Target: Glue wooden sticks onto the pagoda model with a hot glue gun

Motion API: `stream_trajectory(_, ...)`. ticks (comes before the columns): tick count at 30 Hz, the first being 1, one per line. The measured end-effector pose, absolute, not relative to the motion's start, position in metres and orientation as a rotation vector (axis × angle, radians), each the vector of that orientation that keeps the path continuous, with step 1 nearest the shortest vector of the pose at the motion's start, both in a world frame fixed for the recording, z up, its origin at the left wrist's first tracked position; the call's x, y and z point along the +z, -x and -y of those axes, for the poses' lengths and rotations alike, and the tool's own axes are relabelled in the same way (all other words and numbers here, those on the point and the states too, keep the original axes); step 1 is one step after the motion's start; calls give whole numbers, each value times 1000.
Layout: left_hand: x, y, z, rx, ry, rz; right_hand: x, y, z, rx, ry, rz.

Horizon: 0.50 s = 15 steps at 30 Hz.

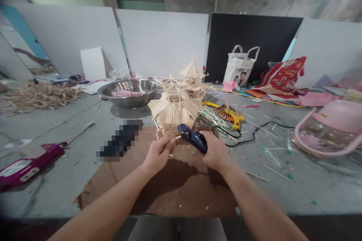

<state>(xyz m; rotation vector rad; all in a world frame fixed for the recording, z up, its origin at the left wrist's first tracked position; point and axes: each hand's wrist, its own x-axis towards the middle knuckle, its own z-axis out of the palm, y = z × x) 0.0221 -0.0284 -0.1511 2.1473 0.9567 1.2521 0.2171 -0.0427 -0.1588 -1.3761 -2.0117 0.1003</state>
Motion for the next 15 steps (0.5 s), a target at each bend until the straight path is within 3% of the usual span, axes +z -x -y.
stream_trajectory(15, -146, -24, 31, 1216, -2031, -975, -161, -218, 42, 14, 1339, 2000)
